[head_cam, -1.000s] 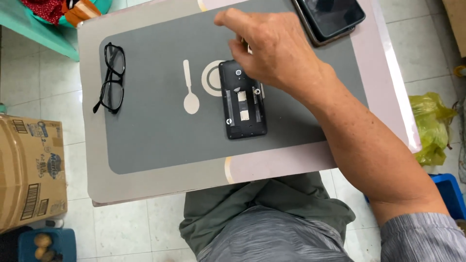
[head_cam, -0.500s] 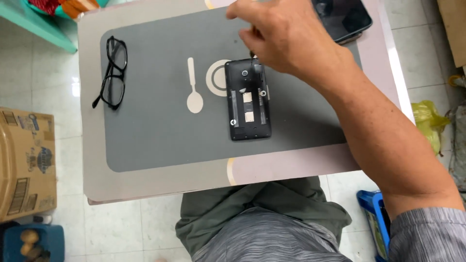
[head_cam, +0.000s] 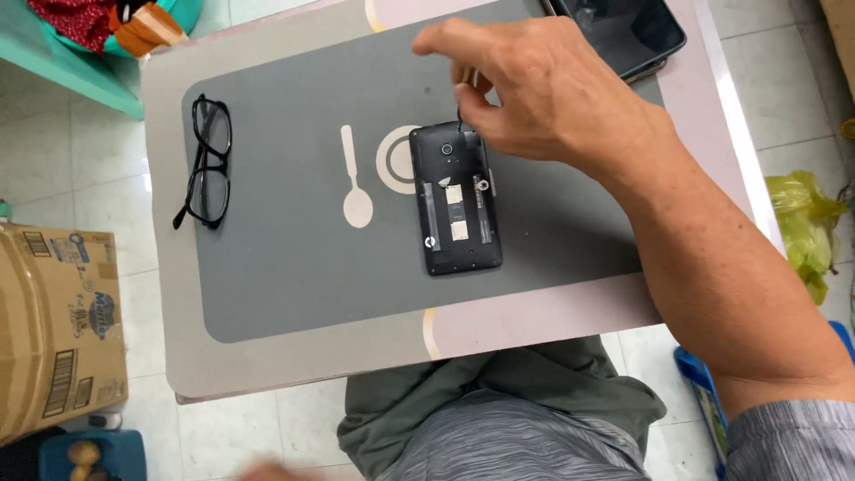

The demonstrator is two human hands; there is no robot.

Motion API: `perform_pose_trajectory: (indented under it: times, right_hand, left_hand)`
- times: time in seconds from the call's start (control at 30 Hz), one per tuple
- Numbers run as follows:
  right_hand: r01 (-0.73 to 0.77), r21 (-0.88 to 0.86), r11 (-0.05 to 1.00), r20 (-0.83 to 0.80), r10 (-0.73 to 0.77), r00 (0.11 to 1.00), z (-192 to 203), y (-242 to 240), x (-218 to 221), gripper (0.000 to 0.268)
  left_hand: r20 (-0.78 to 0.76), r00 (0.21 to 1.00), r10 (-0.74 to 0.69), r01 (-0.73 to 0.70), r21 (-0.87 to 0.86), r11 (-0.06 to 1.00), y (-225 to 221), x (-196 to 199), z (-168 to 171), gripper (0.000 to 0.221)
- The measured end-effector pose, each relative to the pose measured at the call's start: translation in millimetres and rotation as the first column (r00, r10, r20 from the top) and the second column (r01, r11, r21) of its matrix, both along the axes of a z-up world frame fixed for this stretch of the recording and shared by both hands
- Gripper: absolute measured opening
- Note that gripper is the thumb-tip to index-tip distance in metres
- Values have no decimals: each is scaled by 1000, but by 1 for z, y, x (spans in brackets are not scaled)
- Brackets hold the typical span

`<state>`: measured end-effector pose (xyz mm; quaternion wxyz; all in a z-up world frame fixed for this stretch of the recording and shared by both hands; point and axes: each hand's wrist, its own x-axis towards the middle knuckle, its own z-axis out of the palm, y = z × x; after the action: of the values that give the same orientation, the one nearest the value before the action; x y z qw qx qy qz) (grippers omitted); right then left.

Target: Prying open the back cover of a smartphone using fingers and a small tool

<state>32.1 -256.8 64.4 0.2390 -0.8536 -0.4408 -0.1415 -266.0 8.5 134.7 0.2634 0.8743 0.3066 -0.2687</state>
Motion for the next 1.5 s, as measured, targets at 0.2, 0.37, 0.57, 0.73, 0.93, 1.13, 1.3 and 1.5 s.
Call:
perform_pose_trajectory:
  times: [0.2,0.37,0.57,0.73,0.93,1.13,1.3,1.5]
  right_hand:
    - [86,10,996,211,-86,974,-20,4,7,29]
    - [17,24,1000,65,-19,998,-1,3,-4,49]
    - [85,14,996,231,-86,969,-20,2,6,33]
    - [94,-35,995,178,-87,980,-4,4,-3,32]
    - [67,-94,993,78,-60,995,3,5,-11,35]
    - [110,-135,985,212,-80,974,-17,0,-4,28]
    - [117,-174,978,223,-76,972,-11,0,-10,24]
    - [32,-79,996,194,-17,981,-6,6,-13,34]
  left_hand:
    - [748,406,-525,616,200,762,12,157,-89,22]
    - [856,225,-466,610,249,753,-7,262,-136,32]
    - [662,135,-737,717,448,534,-13,252,-136,70]
    - [670,137,-729,730,430,532,-11,252,-134,74]
    - [688,127,-715,745,410,527,-10,252,-132,72]
    - [701,79,-709,738,436,514,-7,256,-140,75]
    - [698,92,-710,756,416,506,-9,254,-134,72]
    - [679,94,-728,752,431,499,-9,253,-136,73]
